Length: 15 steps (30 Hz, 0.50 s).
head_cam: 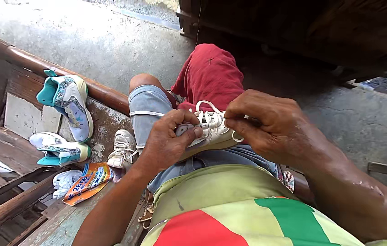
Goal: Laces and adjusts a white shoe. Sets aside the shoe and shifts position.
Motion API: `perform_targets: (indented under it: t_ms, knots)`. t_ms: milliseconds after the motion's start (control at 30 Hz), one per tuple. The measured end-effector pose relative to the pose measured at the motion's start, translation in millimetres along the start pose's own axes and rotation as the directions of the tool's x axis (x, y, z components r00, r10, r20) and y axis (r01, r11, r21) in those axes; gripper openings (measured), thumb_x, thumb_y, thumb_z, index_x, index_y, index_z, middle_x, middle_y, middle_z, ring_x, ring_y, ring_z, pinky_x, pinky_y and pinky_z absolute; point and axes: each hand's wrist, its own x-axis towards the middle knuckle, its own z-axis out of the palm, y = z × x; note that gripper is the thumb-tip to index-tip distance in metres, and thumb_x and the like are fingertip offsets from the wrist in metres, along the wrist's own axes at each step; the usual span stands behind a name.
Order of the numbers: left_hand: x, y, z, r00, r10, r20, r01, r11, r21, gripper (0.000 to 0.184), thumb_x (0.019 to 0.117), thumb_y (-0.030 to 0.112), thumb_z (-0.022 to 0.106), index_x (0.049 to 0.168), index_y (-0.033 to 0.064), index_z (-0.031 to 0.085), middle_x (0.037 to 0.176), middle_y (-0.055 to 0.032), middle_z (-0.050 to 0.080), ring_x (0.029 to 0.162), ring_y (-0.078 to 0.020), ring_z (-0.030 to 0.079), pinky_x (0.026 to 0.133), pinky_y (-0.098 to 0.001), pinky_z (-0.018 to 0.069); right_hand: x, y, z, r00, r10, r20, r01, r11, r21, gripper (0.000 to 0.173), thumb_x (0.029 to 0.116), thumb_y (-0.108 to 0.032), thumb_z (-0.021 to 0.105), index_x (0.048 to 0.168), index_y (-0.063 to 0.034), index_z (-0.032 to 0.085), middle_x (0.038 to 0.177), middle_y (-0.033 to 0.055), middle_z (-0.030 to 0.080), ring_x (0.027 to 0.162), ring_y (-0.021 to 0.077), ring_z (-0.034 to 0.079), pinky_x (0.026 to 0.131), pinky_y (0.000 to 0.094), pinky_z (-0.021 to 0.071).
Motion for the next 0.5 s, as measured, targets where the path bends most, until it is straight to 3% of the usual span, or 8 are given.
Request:
perform_targets:
  t_ms: [200,367,500]
  knots:
    - [-15,-4,-10,0.994,0.004,0.107,-0.012,0.997,0.078,0.037,0.0867,0.015,0.081,0.12,0.0057,0.068,0.106,-0.0029,0.064,0.09,-0.0106,0.067,0.075,-0.0249,0.0619,1,3,-1,0.986,0.007,0.169,0.002,0.999,-0.05,0.017,0.0983,-0.017,0.055,0.099,-0.0123,0.071,0.092,-0.0029,0.064,0.085,0.0076,0.061,0.07,0.0267,0.0512]
    - [-15,-8,-5,0.984,0.156,0.087,-0.171,0.964,0.204,0.018,0.0919,0.016,0.074,0.108,0.0064,0.072,0.098,-0.0008,0.062,0.084,-0.0059,0.06,0.07,-0.0185,0.0528,7,-8,4,0.971,-0.06,0.23,0.099,0.982,-0.163,0.02,0.0956,-0.017,0.053,0.099,-0.0113,0.072,0.092,0.0014,0.066,0.088,0.0165,0.064,0.069,0.0335,0.0508]
    - [-12,-11,0,0.981,0.193,0.036,-0.196,0.973,0.119,0.02,0.0905,0.007,0.073,0.11,0.0049,0.071,0.102,-0.0025,0.063,0.093,-0.0094,0.062,0.077,-0.0219,0.0552,11,-8,7,0.965,-0.061,0.255,0.11,0.977,-0.184,0.019,0.0943,-0.017,0.054,0.097,-0.0127,0.072,0.091,0.0012,0.064,0.086,0.0178,0.062,0.065,0.0331,0.0486]
